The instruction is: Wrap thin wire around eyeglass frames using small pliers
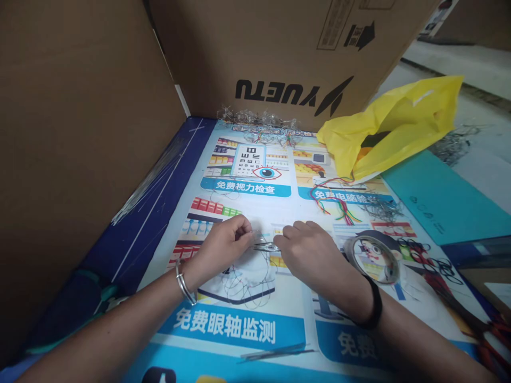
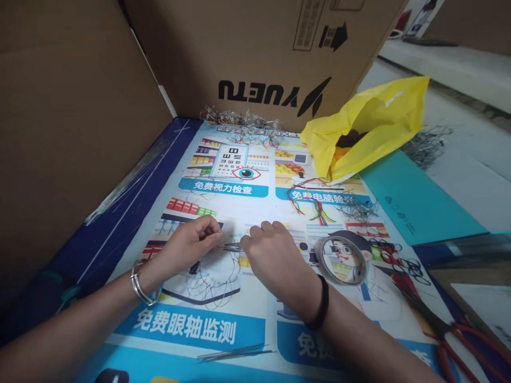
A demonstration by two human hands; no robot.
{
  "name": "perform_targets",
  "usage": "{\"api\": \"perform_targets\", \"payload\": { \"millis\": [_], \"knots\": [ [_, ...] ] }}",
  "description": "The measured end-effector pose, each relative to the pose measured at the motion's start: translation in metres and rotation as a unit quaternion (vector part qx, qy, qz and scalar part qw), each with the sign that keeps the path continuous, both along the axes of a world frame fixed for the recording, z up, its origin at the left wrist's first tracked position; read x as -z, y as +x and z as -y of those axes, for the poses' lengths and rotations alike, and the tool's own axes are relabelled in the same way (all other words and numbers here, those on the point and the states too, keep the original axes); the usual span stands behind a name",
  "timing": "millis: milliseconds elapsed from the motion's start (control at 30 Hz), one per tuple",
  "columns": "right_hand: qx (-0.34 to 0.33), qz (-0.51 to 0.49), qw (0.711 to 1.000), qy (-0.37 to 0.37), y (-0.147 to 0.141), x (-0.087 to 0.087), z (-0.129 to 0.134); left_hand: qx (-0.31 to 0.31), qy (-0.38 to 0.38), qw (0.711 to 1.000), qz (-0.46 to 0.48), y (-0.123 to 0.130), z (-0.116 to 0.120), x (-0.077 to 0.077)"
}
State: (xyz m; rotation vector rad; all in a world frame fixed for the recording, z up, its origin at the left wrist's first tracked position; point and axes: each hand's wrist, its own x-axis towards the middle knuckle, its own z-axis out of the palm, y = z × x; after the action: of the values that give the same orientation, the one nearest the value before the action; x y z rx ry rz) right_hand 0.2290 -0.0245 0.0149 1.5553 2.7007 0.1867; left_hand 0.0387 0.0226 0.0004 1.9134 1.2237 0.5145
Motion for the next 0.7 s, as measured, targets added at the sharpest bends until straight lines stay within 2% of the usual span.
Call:
{"api": "perform_targets", "payload": {
  "millis": [333,700],
  "knots": [
    [-0.009,0.001,1.000,0.013,-0.0026,0.0029,0.0004,0.025,0.006,1.000,0.009,-0.0024,0.0015,0.0001],
    [-0.009,0.002,1.000,0.008,-0.0015,0.0045,0.0000,0.023,0.024,0.999,-0.010,-0.0012,0.0036,-0.0005]
  ]
}}
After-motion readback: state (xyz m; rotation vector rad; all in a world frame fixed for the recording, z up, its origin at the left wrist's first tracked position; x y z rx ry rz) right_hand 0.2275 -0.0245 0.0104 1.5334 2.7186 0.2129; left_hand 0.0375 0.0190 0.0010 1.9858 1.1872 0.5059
